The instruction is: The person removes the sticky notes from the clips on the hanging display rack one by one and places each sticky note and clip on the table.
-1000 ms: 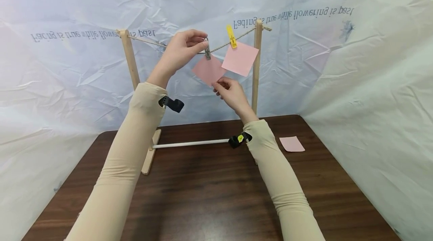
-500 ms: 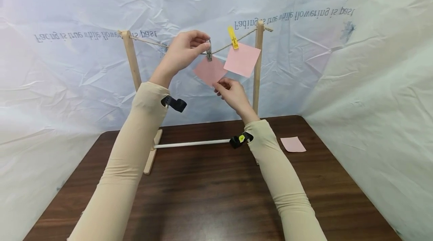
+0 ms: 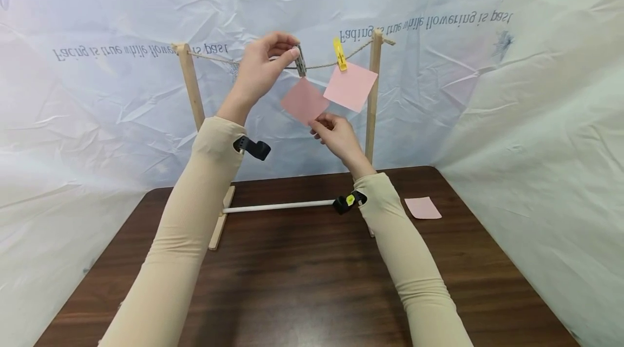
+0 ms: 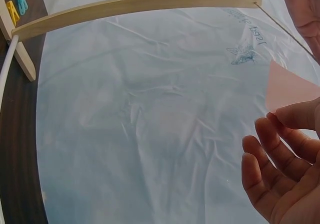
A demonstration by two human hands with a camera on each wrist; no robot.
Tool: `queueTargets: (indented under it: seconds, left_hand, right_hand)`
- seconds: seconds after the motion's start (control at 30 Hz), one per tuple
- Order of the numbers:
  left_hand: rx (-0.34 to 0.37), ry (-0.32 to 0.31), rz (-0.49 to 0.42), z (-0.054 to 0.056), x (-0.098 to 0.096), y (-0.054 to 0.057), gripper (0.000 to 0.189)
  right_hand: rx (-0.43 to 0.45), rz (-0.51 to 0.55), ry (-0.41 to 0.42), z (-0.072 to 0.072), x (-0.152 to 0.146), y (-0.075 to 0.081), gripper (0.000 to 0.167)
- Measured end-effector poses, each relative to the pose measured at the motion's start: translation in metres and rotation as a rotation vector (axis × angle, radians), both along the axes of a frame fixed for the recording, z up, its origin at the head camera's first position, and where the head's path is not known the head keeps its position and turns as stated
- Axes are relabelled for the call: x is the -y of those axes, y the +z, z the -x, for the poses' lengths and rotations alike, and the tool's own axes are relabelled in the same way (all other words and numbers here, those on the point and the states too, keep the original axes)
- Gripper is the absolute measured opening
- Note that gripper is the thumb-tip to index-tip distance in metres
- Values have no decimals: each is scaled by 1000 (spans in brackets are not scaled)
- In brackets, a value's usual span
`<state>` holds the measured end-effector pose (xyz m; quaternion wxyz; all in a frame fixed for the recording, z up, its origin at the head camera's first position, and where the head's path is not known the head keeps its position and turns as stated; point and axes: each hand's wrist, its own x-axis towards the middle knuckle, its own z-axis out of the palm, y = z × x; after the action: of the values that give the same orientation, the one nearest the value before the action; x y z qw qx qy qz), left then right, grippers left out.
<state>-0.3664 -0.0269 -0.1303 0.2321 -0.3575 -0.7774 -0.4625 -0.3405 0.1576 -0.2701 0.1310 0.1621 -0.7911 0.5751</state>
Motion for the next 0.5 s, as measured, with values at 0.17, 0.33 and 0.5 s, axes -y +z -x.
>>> queueTargets:
  seconds: [0.17, 0.33, 0.5]
  left_hand:
    - [-42, 11, -125, -5, 0, 7, 20]
    - [-72, -8, -236, -11, 2, 13, 19]
    - [-63, -17, -249, -13, 3, 12, 20]
  right_hand:
    - [-9, -5, 12, -1, -1, 0, 39]
    - [-23, -16, 22, -4, -1, 0, 39]
    - [-20, -16, 30, -6, -2, -2, 36]
